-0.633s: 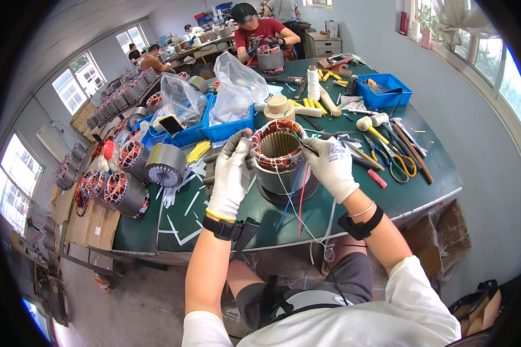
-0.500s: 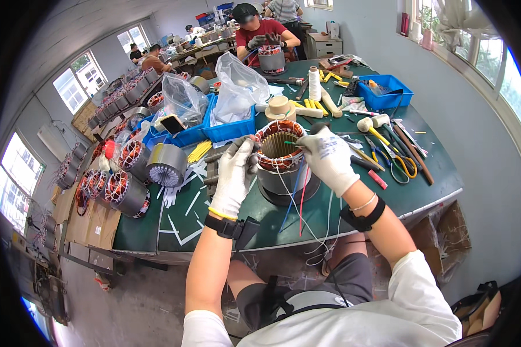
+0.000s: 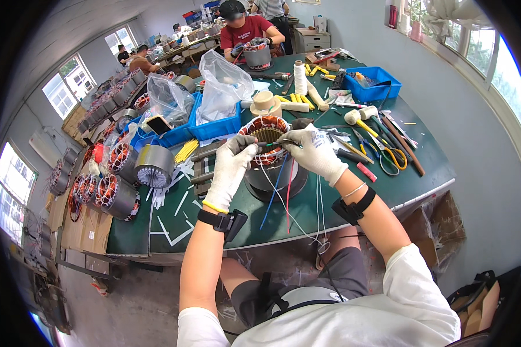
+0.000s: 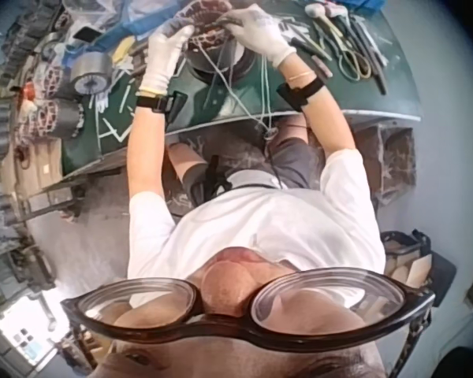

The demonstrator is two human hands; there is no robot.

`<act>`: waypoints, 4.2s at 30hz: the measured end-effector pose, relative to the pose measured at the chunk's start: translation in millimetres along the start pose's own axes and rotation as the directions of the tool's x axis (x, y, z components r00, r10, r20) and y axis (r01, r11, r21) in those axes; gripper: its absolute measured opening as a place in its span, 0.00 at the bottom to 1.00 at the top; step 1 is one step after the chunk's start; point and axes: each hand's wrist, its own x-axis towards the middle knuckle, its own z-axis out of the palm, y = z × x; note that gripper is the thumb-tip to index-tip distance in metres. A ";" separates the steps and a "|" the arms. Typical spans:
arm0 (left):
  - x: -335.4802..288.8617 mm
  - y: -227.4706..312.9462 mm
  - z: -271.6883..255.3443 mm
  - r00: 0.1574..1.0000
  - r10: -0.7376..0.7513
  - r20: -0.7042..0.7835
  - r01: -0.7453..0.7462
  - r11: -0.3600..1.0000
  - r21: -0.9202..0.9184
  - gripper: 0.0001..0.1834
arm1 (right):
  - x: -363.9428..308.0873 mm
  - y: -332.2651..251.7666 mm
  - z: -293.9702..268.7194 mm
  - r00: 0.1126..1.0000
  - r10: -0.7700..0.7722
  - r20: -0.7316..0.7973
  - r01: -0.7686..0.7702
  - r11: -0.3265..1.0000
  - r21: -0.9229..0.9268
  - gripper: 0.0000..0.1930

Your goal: Assembling motor stator components and preparing wiring at a workshop table.

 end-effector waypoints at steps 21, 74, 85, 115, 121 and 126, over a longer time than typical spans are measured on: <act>-3.8 -17.5 7.4 0.992 0.096 -0.085 -0.090 0.993 0.077 0.12 | -1.3 14.4 7.5 0.989 0.102 0.105 -0.128 0.952 0.279 0.12; -0.3 -24.8 45.7 0.889 0.450 0.084 -0.410 0.700 0.585 0.07 | -1.8 39.7 -15.8 0.933 0.297 0.202 -0.355 0.680 0.641 0.16; 6.3 -39.5 46.9 0.775 0.623 0.101 -0.522 0.542 0.659 0.06 | 0.8 42.7 8.8 0.943 0.261 0.208 -0.333 0.697 0.635 0.11; -35.3 -76.4 27.3 0.613 0.732 0.297 -0.605 0.193 0.773 0.50 | -33.6 -12.0 21.5 0.853 0.520 -0.044 -0.485 0.820 0.304 0.21; -75.6 -86.9 -28.9 0.672 0.442 0.594 -0.600 -0.144 0.787 0.21 | -32.8 -8.6 0.7 0.906 0.416 0.081 -0.419 0.849 0.321 0.26; -70.3 -53.0 -29.7 0.675 0.636 0.375 -0.602 0.180 0.778 0.12 | -39.5 -12.8 2.5 0.995 0.099 -0.008 -0.099 0.974 -0.206 0.17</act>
